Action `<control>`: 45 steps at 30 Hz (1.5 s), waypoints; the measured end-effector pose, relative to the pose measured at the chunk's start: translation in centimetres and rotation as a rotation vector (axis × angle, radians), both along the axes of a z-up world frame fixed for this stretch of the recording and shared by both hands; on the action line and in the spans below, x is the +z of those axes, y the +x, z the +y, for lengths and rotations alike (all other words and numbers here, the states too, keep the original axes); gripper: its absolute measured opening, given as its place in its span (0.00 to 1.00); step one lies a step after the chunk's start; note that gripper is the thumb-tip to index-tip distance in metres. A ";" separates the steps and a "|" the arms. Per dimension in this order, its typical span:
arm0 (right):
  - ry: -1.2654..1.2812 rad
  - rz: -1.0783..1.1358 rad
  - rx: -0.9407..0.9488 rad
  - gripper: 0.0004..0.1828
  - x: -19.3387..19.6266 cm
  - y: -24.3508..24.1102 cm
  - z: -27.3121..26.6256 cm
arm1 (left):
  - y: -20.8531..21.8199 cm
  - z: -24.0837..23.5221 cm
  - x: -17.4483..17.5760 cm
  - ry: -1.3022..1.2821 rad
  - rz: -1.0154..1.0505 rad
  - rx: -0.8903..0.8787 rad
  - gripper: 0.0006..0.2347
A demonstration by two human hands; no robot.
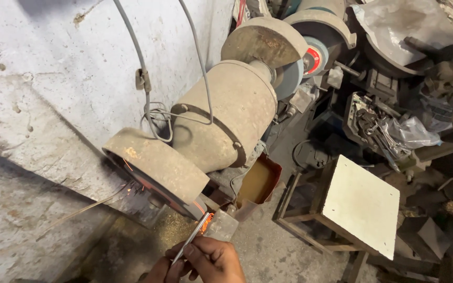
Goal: Grinding the end of a metal rod using a bench grinder and checking measurements with a caliper.
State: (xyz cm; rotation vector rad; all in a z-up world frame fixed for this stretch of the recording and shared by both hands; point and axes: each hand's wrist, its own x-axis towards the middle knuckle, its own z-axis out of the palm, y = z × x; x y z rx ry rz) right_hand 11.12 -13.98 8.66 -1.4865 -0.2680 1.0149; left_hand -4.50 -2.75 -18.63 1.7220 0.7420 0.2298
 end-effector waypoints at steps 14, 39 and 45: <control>0.026 0.079 -0.169 0.16 -1.2 -0.4 0.5 | 4.6 1.6 14.8 0.295 0.188 -0.092 0.14; 0.126 -0.077 -0.044 0.12 0.5 -0.6 -0.4 | 3.2 0.0 19.8 0.226 0.293 0.021 0.13; 0.119 -0.046 -0.032 0.12 0.9 -0.6 -0.5 | 3.2 -0.3 22.8 0.246 0.383 0.008 0.14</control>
